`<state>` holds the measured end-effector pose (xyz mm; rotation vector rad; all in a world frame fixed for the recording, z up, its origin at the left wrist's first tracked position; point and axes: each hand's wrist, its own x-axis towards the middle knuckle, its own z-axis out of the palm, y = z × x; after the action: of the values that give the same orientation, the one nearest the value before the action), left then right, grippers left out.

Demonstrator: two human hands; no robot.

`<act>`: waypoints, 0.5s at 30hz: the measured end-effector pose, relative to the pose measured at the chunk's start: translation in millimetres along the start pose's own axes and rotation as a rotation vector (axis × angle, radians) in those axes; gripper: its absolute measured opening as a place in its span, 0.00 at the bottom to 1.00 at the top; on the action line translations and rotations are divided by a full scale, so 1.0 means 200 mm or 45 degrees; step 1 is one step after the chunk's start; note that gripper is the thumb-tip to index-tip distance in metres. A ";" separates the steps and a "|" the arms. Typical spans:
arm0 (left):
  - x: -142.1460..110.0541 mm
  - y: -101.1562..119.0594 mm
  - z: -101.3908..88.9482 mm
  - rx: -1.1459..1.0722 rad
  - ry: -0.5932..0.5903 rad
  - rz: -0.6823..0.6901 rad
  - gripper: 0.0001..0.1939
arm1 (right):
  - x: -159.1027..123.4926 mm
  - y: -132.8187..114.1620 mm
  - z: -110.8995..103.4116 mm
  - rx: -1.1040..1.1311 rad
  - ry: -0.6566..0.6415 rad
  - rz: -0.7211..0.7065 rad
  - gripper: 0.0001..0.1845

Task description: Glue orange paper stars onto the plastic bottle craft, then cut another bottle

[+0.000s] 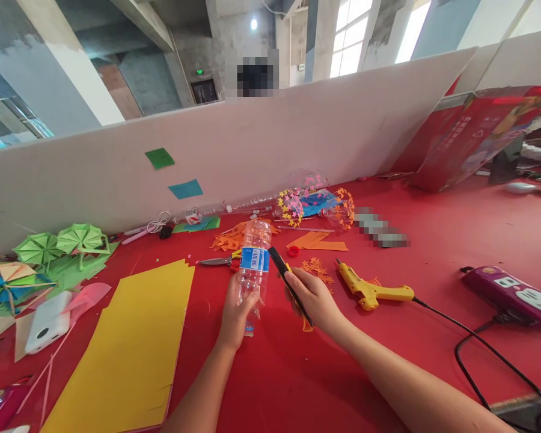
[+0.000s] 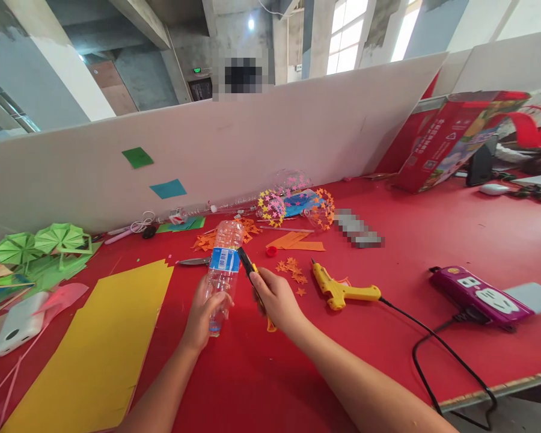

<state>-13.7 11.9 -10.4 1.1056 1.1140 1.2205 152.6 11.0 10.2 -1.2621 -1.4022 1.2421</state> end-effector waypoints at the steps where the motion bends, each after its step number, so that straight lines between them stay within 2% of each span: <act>1: 0.00 0.00 0.00 -0.007 -0.001 -0.009 0.24 | 0.00 0.00 0.00 -0.001 -0.011 0.007 0.22; 6: 0.02 0.00 -0.03 -0.015 0.072 0.005 0.18 | -0.01 0.02 0.04 -0.013 -0.085 0.032 0.21; 12: 0.00 -0.02 0.00 -0.046 -0.013 -0.013 0.22 | 0.01 0.02 0.01 0.022 0.030 -0.009 0.21; 15: 0.01 -0.02 0.01 -0.085 0.037 -0.048 0.21 | 0.00 0.03 0.03 0.005 0.015 -0.010 0.20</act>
<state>-11.1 13.3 -13.6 1.0152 1.1031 1.2390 147.2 10.8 4.2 -1.2578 -1.3942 1.2295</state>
